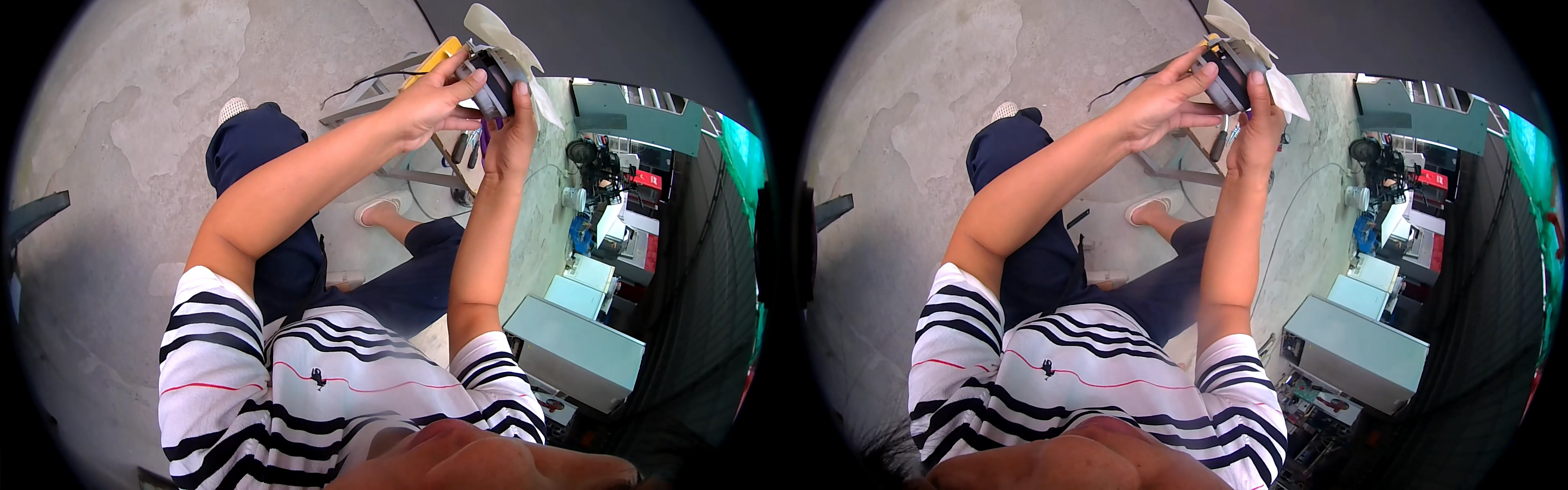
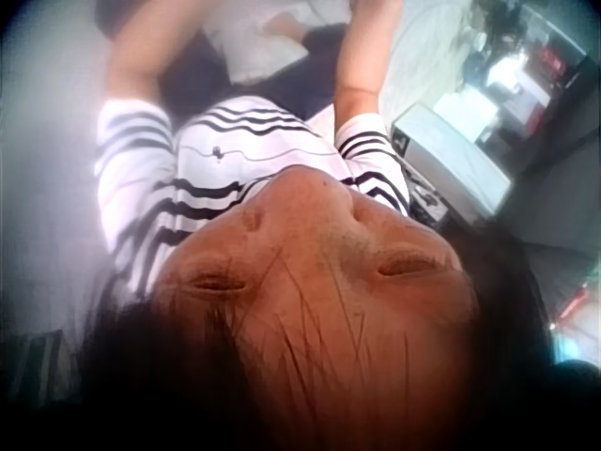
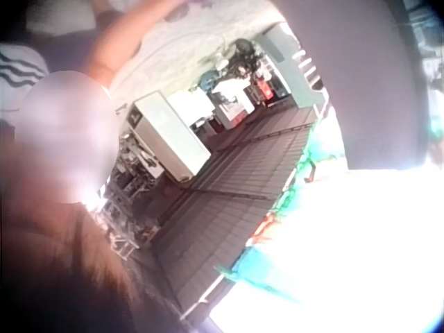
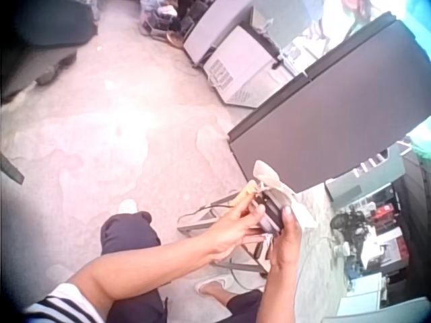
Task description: The person disassembles a fan motor assembly using a wrench and a screwdriver, separates the motor components, and then reattaches fan blades to a motor shaft by tightening nuts.
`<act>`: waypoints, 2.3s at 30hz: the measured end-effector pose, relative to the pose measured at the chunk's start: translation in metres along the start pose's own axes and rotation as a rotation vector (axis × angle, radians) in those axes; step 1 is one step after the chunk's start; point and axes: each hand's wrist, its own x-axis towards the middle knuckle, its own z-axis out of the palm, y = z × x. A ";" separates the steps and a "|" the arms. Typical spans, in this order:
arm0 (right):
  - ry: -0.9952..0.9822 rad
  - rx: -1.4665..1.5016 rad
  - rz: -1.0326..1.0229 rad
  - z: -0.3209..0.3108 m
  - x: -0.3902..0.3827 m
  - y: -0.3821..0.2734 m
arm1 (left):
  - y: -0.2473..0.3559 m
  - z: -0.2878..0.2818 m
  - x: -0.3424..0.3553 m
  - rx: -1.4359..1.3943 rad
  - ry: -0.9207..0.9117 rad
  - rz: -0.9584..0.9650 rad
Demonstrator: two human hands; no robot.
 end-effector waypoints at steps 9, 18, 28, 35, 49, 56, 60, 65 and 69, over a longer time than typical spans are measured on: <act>-0.031 0.032 -0.063 -0.003 0.001 0.002 | 0.003 0.005 -0.003 0.071 -0.010 -0.003; -0.122 0.085 -0.113 -0.013 0.003 0.001 | 0.000 -0.002 0.001 0.032 -0.112 0.019; -0.201 -0.006 -0.122 -0.027 -0.004 -0.006 | 0.008 0.004 -0.008 0.078 -0.107 0.090; -0.249 0.138 -0.122 -0.051 -0.005 0.008 | 0.007 0.008 -0.012 0.229 -0.072 0.105; -0.146 0.099 -0.208 -0.044 -0.018 0.013 | -0.003 0.005 -0.007 0.265 -0.071 0.062; -0.115 0.016 -0.168 -0.030 -0.023 -0.014 | -0.005 0.009 -0.012 0.216 -0.033 -0.020; -0.132 0.046 -0.239 -0.028 -0.018 -0.017 | -0.008 0.005 -0.009 0.112 -0.076 -0.039; -0.152 0.087 -0.254 -0.028 -0.013 -0.026 | -0.002 0.007 -0.010 0.067 -0.116 -0.160; -0.138 0.135 -0.260 -0.033 -0.010 -0.020 | 0.000 0.004 -0.006 0.029 -0.150 -0.165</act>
